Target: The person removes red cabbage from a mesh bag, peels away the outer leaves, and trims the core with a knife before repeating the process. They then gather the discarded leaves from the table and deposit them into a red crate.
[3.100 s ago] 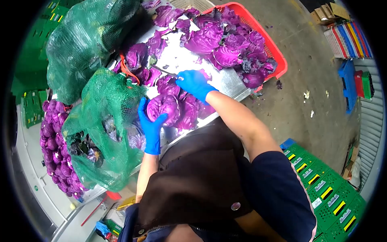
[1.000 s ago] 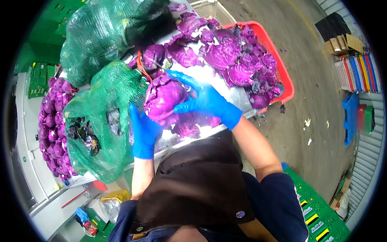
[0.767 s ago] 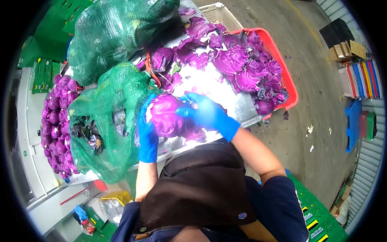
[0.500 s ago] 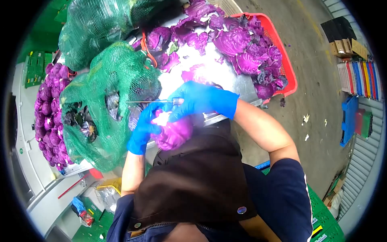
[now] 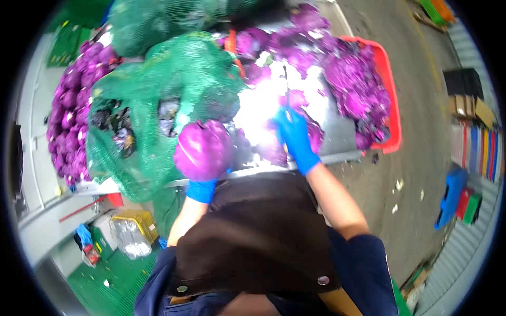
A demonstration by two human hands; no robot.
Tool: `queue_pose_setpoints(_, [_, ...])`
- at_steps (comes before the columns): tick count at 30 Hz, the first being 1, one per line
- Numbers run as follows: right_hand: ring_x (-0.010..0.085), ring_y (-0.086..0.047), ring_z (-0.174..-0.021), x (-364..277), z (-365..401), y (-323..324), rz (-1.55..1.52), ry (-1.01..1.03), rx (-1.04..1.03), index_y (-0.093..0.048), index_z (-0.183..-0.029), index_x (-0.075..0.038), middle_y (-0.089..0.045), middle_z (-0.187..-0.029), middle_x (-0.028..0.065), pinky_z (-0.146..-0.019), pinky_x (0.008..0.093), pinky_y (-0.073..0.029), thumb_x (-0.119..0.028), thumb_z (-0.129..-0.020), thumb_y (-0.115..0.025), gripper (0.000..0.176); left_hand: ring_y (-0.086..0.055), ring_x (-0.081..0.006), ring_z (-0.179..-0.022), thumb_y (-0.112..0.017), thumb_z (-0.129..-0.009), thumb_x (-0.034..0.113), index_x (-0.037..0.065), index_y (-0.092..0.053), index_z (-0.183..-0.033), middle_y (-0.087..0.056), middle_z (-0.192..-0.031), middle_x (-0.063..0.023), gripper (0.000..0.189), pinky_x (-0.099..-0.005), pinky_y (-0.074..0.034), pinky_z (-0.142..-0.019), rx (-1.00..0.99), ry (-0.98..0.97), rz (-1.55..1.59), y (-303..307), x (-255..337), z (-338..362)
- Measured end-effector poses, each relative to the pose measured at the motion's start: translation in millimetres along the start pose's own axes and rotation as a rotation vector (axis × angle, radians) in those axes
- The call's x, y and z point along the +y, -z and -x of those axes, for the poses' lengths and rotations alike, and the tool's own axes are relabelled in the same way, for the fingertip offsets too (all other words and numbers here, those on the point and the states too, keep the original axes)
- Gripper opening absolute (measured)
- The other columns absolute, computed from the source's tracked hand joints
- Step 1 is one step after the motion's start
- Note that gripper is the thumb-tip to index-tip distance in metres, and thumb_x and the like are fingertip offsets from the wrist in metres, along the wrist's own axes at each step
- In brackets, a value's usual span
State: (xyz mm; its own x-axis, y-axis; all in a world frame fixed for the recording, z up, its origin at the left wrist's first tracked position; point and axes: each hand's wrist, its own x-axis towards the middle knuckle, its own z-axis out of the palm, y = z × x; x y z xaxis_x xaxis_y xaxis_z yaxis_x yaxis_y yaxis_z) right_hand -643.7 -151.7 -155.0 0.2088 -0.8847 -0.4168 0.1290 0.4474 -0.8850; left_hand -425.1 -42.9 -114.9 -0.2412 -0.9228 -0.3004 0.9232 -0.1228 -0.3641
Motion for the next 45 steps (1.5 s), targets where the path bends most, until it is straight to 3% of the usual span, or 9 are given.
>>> queue_pose_setpoints(3, [0.0069, -0.044, -0.043, 32.0, 23.8, -17.0, -0.053, -0.281, -0.036, -0.067, -0.102, -0.007, -0.059, -0.071, -0.0002, -0.039, 0.0236, -0.032, -0.025, -0.089, -0.063, 0.023, -0.044, -0.032, -0.128, -0.055, -0.083, 0.052, 0.013, -0.045, -0.137, -0.047, -0.138, -0.0132, 0.067, -0.0497, -0.029, -0.112, 0.023, -0.287, -0.259, -5.6, 51.5, 0.0])
queue_pose_setpoints(14, [0.0074, -0.039, -0.042, -11.4, -141.9, 130.7, -0.009, -0.175, 0.33, -0.063, -0.115, -0.011, -0.069, -0.088, 0.0046, -0.036, 0.0237, -0.029, -0.029, -0.091, -0.056, 0.031, -0.038, -0.0273, -0.134, -0.055, -0.081, 0.057, 0.022, -0.04, -0.141, -0.043, -0.144, -0.0058, 0.071, -0.0484, -0.027, -0.113, 0.478, -1.225, -1.851, -104.6, 233.4, 100.9])
queue_pose_setpoints(17, [0.0112, -0.052, -0.058, -46.2, -135.2, 123.4, 0.234, 0.117, 0.615, -0.056, -0.125, -0.008, -0.066, -0.109, 0.0086, -0.046, 0.0254, -0.039, -0.02, -0.092, -0.054, 0.035, -0.035, -0.031, -0.135, -0.053, -0.081, 0.06, 0.025, -0.039, -0.141, -0.04, -0.146, -0.0058, 0.071, -0.0532, -0.03, -0.11, 0.331, -1.377, -1.188, -168.0, 277.6, 124.6])
queue_pose_setpoints(21, [0.0153, -0.056, -0.098, -61.3, -103.8, 85.7, 0.451, 0.629, 0.65, -0.051, -0.131, -0.005, -0.054, -0.131, 0.0084, -0.07, 0.0254, -0.044, -0.008, -0.094, -0.05, 0.037, -0.033, -0.0392, -0.135, -0.042, -0.084, 0.065, 0.031, -0.039, -0.142, -0.035, -0.15, -0.006, 0.067, -0.0653, -0.036, -0.101, 0.059, -1.313, -0.371, -237.2, 373.2, 146.7])
queue_pose_setpoints(27, [0.0031, -0.039, -0.048, -16.4, -68.4, 17.7, 0.28, 0.34, 0.605, -0.057, -0.123, -0.008, -0.063, -0.116, 0.0026, -0.042, 0.0185, -0.03, -0.01, -0.094, -0.052, 0.03, -0.027, -0.0342, -0.14, -0.03, -0.089, 0.061, 0.028, -0.037, -0.145, -0.031, -0.152, -0.0038, 0.065, -0.064, -0.027, -0.108, 0.023, -1.321, -0.518, -247.5, 513.4, 139.1])
queue_pose_setpoints(31, [0.0032, -0.039, -0.046, -50.7, -48.4, -60.0, 0.323, 0.334, 0.556, -0.058, -0.121, -0.005, -0.064, -0.115, 0.0018, -0.042, 0.0185, -0.03, -0.012, -0.095, -0.053, 0.028, -0.022, -0.0334, -0.141, -0.037, -0.092, 0.054, 0.006, -0.03, -0.146, -0.028, -0.152, -0.0174, 0.072, -0.0574, -0.023, -0.112, -0.283, -1.259, -0.312, -242.5, 557.1, 135.1])
queue_pose_setpoints(37, [0.0013, -0.041, -0.046, -84.7, -22.0, -197.4, 0.375, 0.387, 0.298, -0.062, -0.112, -0.005, -0.069, -0.086, 0.0024, -0.042, 0.0183, -0.029, -0.014, -0.091, -0.059, 0.022, -0.05, -0.031, -0.125, -0.048, -0.096, 0.035, 0.005, -0.048, -0.136, -0.054, -0.132, -0.0171, 0.05, -0.0403, -0.04, -0.105, 0.301, -0.737, -1.509, -250.2, 430.0, 98.8])
queue_pose_setpoints(41, [0.0036, -0.058, -0.077, -71.6, 0.4, -305.0, 0.391, -0.078, -0.399, -0.067, -0.11, -0.01, -0.066, -0.101, -0.0006, -0.06, 0.0191, -0.045, -0.014, -0.09, -0.064, 0.021, -0.037, -0.0301, -0.135, -0.073, -0.081, 0.025, 0.005, -0.031, -0.146, -0.041, -0.145, -0.0172, 0.08, -0.0383, -0.034, -0.109, 0.586, -0.545, -2.302, -194.0, 351.1, 124.3])
queue_pose_setpoints(45, [0.0079, -0.058, -0.075, -16.5, 3.1, -350.4, 0.382, -0.045, -0.757, -0.066, -0.111, -0.009, -0.065, -0.099, 0.0031, -0.06, 0.0235, -0.048, -0.02, -0.091, -0.063, 0.023, -0.031, -0.0461, -0.133, -0.088, -0.054, 0.036, 0.009, -0.027, -0.148, -0.029, -0.147, -0.0277, 0.115, -0.0505, -0.031, -0.109, 0.631, -0.333, -2.896, -150.9, 331.4, 155.6])
